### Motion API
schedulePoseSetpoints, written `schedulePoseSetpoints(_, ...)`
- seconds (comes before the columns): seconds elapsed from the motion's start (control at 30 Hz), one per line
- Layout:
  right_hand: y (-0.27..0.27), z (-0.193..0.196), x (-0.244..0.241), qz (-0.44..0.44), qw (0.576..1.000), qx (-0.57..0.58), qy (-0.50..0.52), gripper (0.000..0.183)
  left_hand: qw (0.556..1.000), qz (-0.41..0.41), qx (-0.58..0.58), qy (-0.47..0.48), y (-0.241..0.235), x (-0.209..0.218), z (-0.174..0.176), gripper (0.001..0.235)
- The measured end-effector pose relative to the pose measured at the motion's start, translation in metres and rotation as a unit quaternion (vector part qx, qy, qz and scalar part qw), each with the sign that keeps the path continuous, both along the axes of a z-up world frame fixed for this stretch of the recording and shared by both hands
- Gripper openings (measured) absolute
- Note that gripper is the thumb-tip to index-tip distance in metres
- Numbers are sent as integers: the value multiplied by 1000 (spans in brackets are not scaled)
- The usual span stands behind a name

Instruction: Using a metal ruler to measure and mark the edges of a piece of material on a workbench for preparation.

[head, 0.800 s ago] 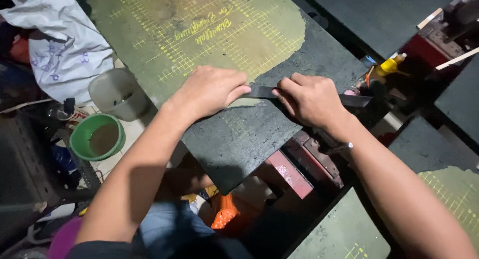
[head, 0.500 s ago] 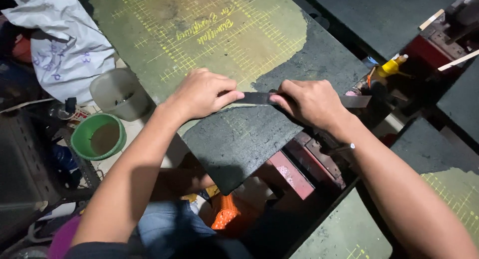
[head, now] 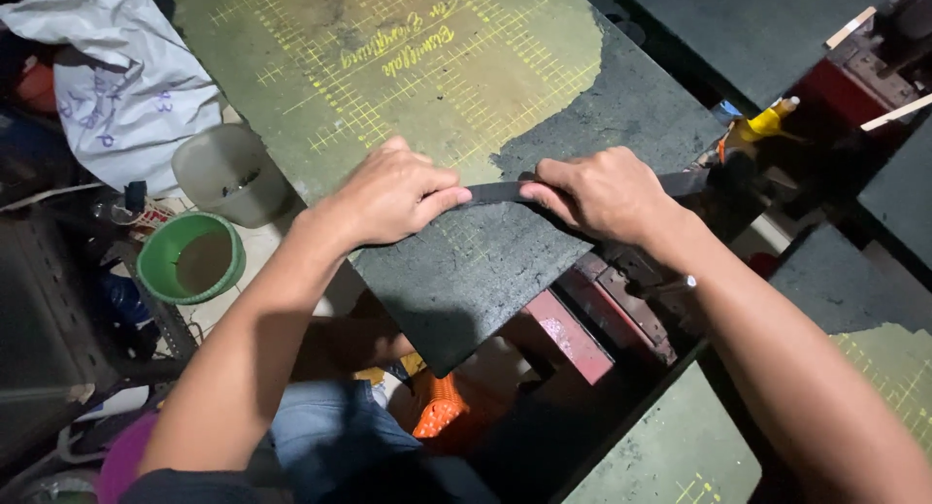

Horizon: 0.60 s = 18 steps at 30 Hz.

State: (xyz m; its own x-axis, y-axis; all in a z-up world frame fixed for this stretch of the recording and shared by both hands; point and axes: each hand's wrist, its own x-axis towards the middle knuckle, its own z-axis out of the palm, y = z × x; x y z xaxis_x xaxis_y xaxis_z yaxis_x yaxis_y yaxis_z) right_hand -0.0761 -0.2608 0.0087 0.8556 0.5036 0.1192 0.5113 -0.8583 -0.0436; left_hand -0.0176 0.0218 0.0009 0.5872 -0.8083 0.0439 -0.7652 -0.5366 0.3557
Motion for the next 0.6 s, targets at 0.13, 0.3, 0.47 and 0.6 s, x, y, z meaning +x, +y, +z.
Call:
schedulePoseSetpoints(0.13,-1,-2,2,-12,999,-38,15,40,1000,-1,-8,0,1,-1,1,50)
schedulePoseSetpoints(0.3,0,-6,6,-10,999,-31,6,43,998,8,-28,63,2,5,8,53)
schedulePoseSetpoints(0.47,-11,-2,2,20,997,-21,-77,34,997,15,-49,51,5,0,6,48)
schedulePoseSetpoints(0.6,-29,-12,8,42,974,-93,-200,16,991,70,-13,-114,19,-12,13,44)
